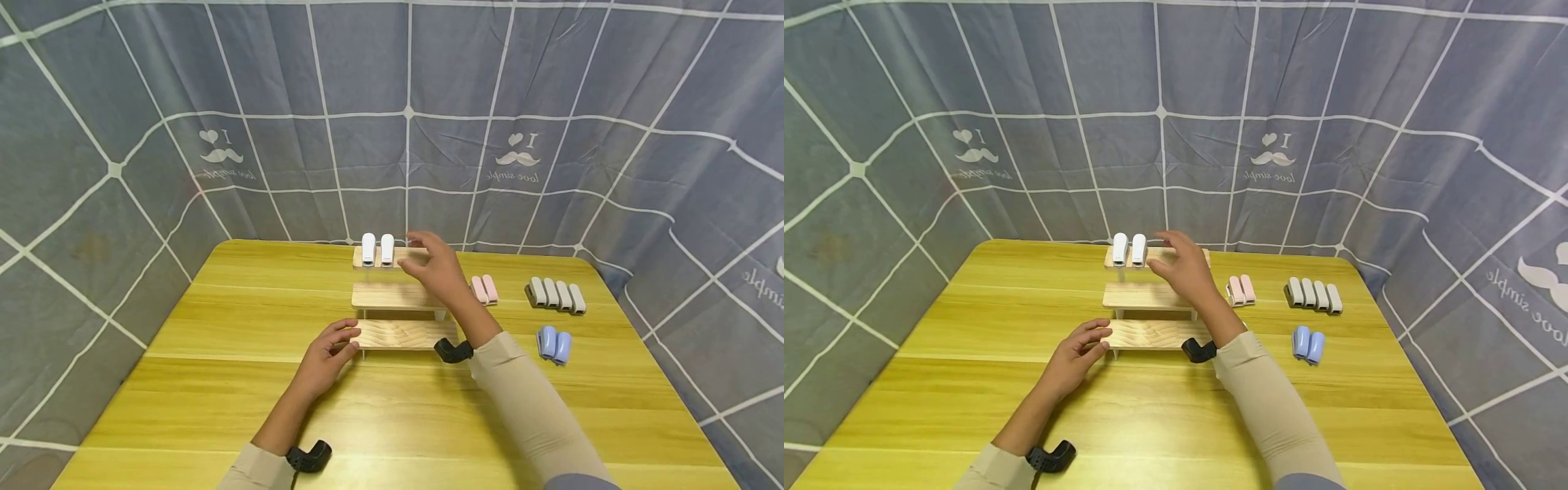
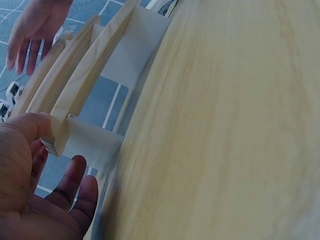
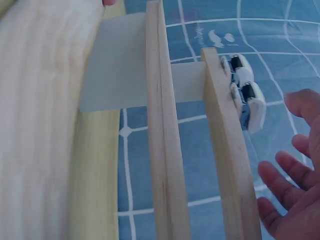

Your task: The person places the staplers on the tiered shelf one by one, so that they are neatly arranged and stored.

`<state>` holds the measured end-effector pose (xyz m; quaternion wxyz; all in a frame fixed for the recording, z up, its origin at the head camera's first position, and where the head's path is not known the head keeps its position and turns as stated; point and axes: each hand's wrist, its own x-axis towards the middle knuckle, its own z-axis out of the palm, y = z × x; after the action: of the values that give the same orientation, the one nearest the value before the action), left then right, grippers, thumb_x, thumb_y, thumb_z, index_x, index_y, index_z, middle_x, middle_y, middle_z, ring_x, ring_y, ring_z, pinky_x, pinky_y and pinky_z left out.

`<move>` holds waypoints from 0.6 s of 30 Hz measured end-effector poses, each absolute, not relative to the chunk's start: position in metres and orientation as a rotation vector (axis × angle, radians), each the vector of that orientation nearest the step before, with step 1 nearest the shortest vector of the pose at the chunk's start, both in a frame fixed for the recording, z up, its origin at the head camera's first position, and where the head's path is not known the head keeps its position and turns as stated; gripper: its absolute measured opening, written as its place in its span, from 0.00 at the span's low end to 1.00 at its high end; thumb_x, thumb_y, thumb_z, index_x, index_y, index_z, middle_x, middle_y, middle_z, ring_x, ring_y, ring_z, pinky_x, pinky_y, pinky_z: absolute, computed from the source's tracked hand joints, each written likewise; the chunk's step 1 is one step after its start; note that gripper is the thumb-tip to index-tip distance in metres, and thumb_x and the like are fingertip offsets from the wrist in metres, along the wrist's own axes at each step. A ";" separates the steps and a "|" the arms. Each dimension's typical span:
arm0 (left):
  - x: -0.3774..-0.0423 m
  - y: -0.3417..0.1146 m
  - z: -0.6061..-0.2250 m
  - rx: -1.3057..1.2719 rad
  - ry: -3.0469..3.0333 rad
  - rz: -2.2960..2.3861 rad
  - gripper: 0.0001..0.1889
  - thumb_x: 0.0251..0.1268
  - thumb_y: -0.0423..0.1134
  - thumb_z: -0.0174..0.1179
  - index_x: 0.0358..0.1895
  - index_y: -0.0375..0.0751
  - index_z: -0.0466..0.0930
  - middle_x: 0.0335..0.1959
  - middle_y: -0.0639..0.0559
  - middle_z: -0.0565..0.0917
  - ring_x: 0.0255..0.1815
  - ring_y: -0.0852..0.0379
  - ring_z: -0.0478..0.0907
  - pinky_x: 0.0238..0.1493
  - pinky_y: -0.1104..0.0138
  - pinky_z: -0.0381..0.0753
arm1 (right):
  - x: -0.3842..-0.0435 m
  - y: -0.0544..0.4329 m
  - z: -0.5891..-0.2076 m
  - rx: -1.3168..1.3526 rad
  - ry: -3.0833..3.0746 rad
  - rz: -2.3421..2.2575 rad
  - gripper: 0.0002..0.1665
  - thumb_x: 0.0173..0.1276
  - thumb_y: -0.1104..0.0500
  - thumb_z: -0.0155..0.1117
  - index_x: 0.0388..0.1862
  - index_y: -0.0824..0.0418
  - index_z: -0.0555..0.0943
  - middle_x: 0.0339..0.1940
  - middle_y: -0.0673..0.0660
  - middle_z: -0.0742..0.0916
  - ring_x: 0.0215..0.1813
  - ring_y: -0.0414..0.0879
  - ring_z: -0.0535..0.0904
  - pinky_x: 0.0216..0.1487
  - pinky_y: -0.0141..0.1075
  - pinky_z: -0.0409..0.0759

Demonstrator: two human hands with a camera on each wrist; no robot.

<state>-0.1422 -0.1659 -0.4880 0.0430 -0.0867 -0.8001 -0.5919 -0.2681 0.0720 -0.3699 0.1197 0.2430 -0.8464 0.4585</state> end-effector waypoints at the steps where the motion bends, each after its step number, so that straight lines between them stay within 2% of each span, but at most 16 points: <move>1: -0.142 -0.166 -0.488 -0.261 -2.453 -1.807 0.14 0.72 0.38 0.61 0.56 0.38 0.83 0.66 0.53 0.75 0.63 0.49 0.74 0.58 0.52 0.76 | -0.265 0.076 -0.371 0.692 -2.447 1.370 0.30 0.63 0.57 0.73 0.64 0.59 0.78 0.59 0.56 0.82 0.61 0.52 0.77 0.62 0.48 0.73; 6: -0.142 -0.166 -0.487 -0.260 -2.461 -1.800 0.15 0.72 0.39 0.61 0.57 0.38 0.83 0.66 0.54 0.74 0.63 0.49 0.74 0.59 0.51 0.76 | -0.248 0.100 -0.376 0.659 -2.355 1.446 0.26 0.66 0.59 0.72 0.62 0.62 0.79 0.60 0.60 0.81 0.60 0.50 0.77 0.60 0.48 0.75; 12: -0.141 -0.166 -0.486 -0.266 -2.468 -1.799 0.16 0.72 0.40 0.61 0.57 0.38 0.82 0.67 0.54 0.74 0.63 0.49 0.74 0.59 0.50 0.76 | -0.229 0.131 -0.389 0.641 -2.356 1.372 0.26 0.66 0.61 0.71 0.62 0.65 0.78 0.58 0.60 0.82 0.59 0.53 0.77 0.58 0.51 0.73; 18: -0.143 -0.165 -0.488 -0.274 -2.473 -1.790 0.16 0.72 0.40 0.61 0.58 0.39 0.82 0.67 0.54 0.73 0.64 0.49 0.74 0.59 0.50 0.76 | -0.215 0.163 -0.409 0.609 -2.416 1.321 0.26 0.65 0.62 0.72 0.61 0.63 0.79 0.57 0.60 0.82 0.58 0.53 0.78 0.57 0.51 0.74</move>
<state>-0.1428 -0.1652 -0.4883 0.0385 -0.0893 -0.8062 -0.5836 -0.2145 0.1631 -0.4092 0.1602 0.2131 -0.8456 0.4624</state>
